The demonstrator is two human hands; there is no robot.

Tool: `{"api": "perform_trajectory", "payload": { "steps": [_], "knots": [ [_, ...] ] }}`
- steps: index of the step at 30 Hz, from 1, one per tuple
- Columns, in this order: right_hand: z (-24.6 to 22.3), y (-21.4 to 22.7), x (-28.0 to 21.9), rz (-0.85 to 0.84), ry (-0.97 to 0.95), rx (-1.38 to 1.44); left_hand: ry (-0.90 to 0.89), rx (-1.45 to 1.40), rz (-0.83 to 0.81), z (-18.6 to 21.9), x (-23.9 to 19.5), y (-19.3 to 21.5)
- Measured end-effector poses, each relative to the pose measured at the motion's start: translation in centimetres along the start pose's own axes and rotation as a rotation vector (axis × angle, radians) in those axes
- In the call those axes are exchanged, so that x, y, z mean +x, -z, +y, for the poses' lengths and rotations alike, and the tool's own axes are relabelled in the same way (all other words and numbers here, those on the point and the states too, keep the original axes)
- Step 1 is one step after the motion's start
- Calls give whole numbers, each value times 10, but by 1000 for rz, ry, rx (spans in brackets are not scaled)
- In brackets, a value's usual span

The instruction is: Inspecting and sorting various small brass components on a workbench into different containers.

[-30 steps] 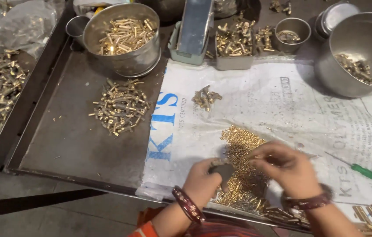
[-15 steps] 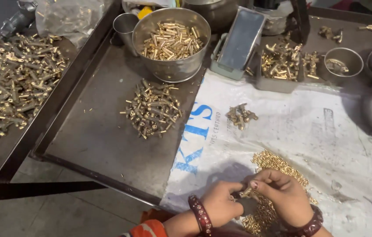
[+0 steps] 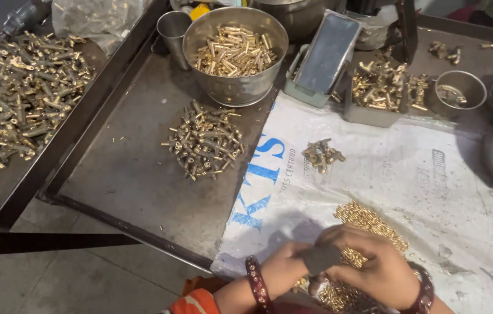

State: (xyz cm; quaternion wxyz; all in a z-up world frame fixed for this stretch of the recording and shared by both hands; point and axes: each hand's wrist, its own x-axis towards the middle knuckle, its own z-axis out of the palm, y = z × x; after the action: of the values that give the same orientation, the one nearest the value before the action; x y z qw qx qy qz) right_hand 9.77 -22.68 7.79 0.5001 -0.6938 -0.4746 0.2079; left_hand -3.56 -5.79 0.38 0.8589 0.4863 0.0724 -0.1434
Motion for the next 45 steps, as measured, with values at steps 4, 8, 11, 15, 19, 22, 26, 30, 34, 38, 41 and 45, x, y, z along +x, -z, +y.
{"api": "perform_trajectory", "payload": {
  "steps": [4, 8, 11, 15, 19, 22, 26, 30, 34, 38, 41, 45],
  "knots": [
    [47, 14, -14, 72, -235, 50, 163, 210, 223, 58, -10, -28],
    [64, -1, -29, 69, -431, -370, 145, -7, 316, 36, -5, -18],
    [67, -23, -36, 7, -344, -669, 178, -86, 360, 30, -4, -26],
    [62, -30, -32, -42, -293, -801, 248, -144, 417, 31, -1, -33],
    [61, -33, -36, -63, -254, -817, 195, -142, 409, 22, 6, -23],
    [56, -33, -33, -65, -296, -799, 163, -163, 397, 17, 6, -16],
    [30, -26, -26, 126, -455, -458, 196, -225, 364, 22, 8, -12],
    [-9, -27, -14, 250, -293, -332, 186, -243, 365, 28, 12, -12],
    [-12, -35, -5, 235, -158, -451, 252, -223, 458, 39, 17, -8],
    [-12, -40, 0, 279, -147, -526, 266, -124, 454, 48, 19, -3],
    [-11, -41, 2, 324, -91, -510, 210, -164, 446, 42, 23, 1],
    [-12, -40, 2, 357, -56, -507, 103, -217, 396, 22, 28, 8]
  ]
}}
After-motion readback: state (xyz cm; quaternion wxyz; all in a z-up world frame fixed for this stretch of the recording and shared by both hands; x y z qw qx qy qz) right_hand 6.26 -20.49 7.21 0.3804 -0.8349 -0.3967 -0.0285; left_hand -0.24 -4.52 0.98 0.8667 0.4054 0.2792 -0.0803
